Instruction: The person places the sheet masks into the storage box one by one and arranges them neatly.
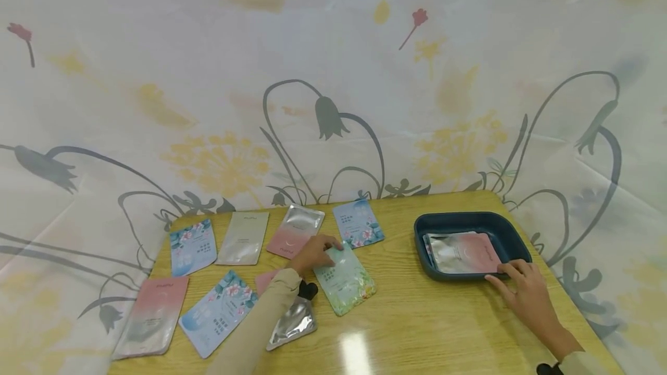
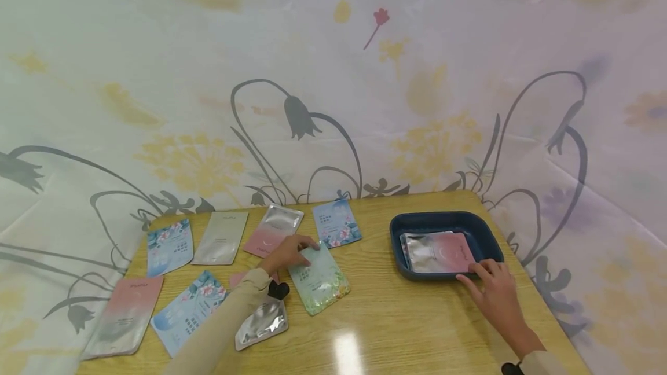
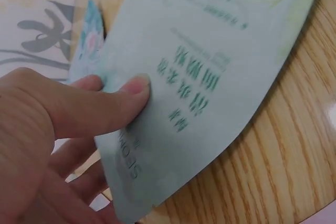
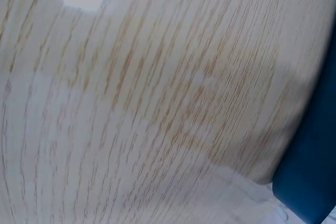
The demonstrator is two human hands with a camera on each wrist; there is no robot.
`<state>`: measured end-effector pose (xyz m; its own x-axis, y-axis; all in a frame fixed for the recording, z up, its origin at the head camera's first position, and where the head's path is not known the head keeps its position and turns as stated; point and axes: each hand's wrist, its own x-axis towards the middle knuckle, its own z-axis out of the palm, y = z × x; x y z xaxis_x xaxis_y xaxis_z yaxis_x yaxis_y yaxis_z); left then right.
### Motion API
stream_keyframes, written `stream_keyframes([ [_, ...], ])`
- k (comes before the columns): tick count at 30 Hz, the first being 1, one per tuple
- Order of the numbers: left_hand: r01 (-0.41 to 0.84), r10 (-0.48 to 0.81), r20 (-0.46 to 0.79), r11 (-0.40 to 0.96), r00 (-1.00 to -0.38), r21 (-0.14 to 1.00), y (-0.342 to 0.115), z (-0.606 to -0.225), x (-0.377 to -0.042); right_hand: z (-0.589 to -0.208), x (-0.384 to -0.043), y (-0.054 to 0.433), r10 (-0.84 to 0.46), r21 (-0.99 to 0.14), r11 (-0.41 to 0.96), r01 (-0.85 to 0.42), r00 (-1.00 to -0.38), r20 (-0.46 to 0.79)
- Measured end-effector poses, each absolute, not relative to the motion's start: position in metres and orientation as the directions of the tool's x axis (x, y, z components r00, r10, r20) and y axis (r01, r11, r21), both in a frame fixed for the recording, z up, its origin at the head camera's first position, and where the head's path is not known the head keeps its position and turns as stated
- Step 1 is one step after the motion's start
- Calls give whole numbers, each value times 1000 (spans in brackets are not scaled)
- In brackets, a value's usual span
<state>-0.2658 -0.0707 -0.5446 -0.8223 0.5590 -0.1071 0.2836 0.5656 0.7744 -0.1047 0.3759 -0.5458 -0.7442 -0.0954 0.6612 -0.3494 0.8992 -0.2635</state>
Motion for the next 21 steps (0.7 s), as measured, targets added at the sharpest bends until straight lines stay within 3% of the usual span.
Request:
stream_keyframes([
  [9, 175, 601, -236, 545, -764, 820, -82, -525, -255, -545, -105, 375, -89, -280, 889, -363, -736, 671],
  [14, 164, 651, -224, 480, -725, 862, -86, -521, -249, -545, -105, 376, -89, -280, 892, -356, -744, 662],
  [21, 108, 583, -197, 446, -788, 888, -88, -527, -242, -545, -105, 376, -92, -276, 895, -352, -748, 657],
])
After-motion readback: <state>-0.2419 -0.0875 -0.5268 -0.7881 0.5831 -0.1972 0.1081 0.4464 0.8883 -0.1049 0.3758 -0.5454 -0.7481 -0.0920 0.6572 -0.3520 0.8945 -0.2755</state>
